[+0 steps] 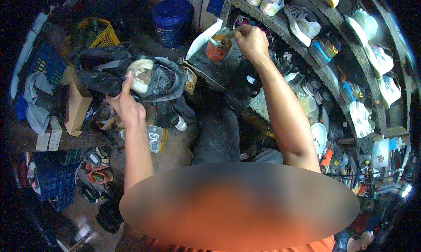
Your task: The person cleans a black shoe with a cloth, then uses a brush to apply a substance to the sole and upper. The person repeatedly wipes and brushes the shoe while holding it in various orientations.
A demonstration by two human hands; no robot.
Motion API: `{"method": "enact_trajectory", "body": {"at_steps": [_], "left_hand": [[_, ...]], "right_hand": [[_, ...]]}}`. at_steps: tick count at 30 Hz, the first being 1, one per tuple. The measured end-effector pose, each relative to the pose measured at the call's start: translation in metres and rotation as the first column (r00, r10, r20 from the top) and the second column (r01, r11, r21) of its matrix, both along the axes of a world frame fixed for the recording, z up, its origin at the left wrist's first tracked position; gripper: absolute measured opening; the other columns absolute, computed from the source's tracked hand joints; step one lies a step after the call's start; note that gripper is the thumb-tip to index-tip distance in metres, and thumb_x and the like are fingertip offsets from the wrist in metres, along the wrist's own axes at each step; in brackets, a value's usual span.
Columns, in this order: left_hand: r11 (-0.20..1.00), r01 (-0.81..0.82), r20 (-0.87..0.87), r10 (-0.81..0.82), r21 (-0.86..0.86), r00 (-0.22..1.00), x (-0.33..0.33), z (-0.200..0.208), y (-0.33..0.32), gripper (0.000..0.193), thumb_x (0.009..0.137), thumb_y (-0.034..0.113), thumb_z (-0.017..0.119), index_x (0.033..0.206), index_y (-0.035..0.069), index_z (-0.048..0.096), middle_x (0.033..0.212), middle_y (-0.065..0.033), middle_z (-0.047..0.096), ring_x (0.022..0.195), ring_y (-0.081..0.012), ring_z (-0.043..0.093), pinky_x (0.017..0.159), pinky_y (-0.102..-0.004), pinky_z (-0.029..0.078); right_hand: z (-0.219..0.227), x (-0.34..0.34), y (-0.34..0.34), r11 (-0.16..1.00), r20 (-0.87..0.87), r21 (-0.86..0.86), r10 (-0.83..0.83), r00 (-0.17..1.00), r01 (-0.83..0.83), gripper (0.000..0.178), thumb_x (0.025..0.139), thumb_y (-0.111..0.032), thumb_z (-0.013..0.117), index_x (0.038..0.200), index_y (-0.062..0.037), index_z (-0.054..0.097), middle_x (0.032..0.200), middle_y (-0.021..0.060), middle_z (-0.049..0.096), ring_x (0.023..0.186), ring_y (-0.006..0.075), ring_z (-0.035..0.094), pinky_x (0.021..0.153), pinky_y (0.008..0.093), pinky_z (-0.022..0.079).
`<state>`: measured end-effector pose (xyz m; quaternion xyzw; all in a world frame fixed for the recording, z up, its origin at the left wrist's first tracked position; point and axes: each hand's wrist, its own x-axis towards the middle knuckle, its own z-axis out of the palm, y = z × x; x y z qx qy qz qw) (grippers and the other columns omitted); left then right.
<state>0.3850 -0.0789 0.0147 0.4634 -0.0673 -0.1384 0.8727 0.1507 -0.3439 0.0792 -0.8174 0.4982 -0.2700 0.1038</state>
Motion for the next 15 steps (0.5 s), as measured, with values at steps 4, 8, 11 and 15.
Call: {"method": "enact_trajectory", "body": {"at_steps": [4, 8, 11, 15], "left_hand": [[1.000, 0.002, 0.042, -0.002, -0.004, 0.999, -0.006, -0.013, -0.024, 0.082, 0.071, -0.010, 0.085, 0.137, -0.002, 0.037, 0.129, -0.0168, 0.059, 0.114, -0.0255, 0.061, 0.106, -0.0409, 0.048], [1.000, -0.025, -0.056, 0.026, 0.006, 0.998, -0.009, -0.028, -0.035, 0.088, 0.069, -0.007, 0.087, 0.138, -0.006, 0.033, 0.131, -0.0184, 0.057, 0.115, -0.0265, 0.060, 0.107, -0.0411, 0.047], [0.999, 0.013, -0.078, -0.010, 0.039, 0.997, -0.011, -0.034, -0.035, 0.089, 0.069, -0.007, 0.087, 0.139, -0.006, 0.032, 0.132, -0.0182, 0.057, 0.118, -0.0268, 0.059, 0.108, -0.0413, 0.047], [0.997, 0.068, -0.084, -0.064, 0.045, 0.994, -0.020, -0.038, -0.031, 0.090, 0.069, -0.007, 0.087, 0.140, -0.005, 0.031, 0.133, -0.0177, 0.055, 0.120, -0.0268, 0.059, 0.108, -0.0415, 0.047]], "right_hand": [[0.001, -0.008, -0.006, 0.998, 0.057, 0.020, -0.057, 0.997, 0.056, 0.028, 0.087, -0.029, 0.072, 0.106, -0.0096, 0.079, 0.094, 0.0173, 0.077, 0.089, 0.0311, 0.075, 0.082, 0.0413, 0.057], [0.022, -0.025, 0.009, 0.984, 0.435, 0.159, 0.009, 0.901, -0.087, 0.027, 0.091, -0.017, 0.072, 0.110, 0.0020, 0.075, 0.092, 0.0076, 0.078, 0.082, 0.0099, 0.067, 0.072, 0.0257, 0.051], [0.024, -0.024, 0.047, 0.940, 0.590, 0.253, 0.035, 0.807, -0.226, 0.027, 0.092, -0.015, 0.072, 0.115, 0.0003, 0.073, 0.094, 0.0059, 0.078, 0.079, 0.0041, 0.062, 0.063, 0.0203, 0.038], [-0.004, -0.003, 0.102, 0.868, 0.633, 0.242, 0.198, 0.748, -0.434, 0.025, 0.093, -0.011, 0.073, 0.113, 0.0045, 0.072, 0.099, 0.0079, 0.076, 0.091, 0.0110, 0.069, 0.084, 0.0271, 0.053]]}}
